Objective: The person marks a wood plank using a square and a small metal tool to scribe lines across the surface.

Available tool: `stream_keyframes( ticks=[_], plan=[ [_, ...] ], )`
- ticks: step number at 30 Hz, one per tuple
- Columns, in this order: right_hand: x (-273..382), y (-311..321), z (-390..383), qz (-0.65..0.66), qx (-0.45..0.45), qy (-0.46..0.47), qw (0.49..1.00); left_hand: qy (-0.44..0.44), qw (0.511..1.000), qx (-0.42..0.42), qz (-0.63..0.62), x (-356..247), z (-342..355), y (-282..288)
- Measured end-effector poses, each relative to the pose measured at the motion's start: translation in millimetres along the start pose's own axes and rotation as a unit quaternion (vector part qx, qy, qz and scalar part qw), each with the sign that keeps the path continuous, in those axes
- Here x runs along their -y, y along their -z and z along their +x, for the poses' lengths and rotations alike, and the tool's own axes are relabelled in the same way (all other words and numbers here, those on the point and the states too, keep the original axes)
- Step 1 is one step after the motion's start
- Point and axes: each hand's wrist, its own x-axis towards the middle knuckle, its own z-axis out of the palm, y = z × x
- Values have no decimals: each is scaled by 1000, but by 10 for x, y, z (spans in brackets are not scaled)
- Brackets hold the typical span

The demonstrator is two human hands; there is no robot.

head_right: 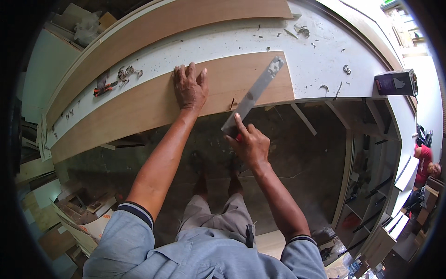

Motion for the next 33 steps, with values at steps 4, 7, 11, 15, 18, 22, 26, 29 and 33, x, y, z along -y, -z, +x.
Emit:
stream_keyframes(
  ticks=[4, 7, 11, 15, 18, 22, 26, 29, 33],
  plan=[
    [115, -101, 28, 1, -54, -11, 998, -4, 1000, -1, -2, 11, 4, 19],
    [226, -156, -6, -6, -51, 2, 999, -1, 1000, -8, -14, 9, 14, 16],
    [419, -249, -33, 24, -59, 11, 998, 4, 1000, -12, -15, 22, 0, 23],
    [554, -297, -55, -6, -37, -20, 999, 1, 999, -29, -32, 48, 12, 32],
    [669, -359, -37, 27, 32, -14, 999, 19, 998, -21, -58, 47, 21, 42],
    [814, -420, -21, 12, -62, -17, 998, 39, 994, -29, -101, 53, 41, 62],
    [939, -527, -101, 27, 11, -32, 999, 52, 992, -25, -116, 92, 16, 28],
    [963, -696, -44, 5, -97, 31, 995, 55, 986, -64, -141, 123, -25, -64],
    [975, -805, 35, 16, -47, -24, 999, 45, 987, -12, -157, 408, 48, -74]
  ],
)
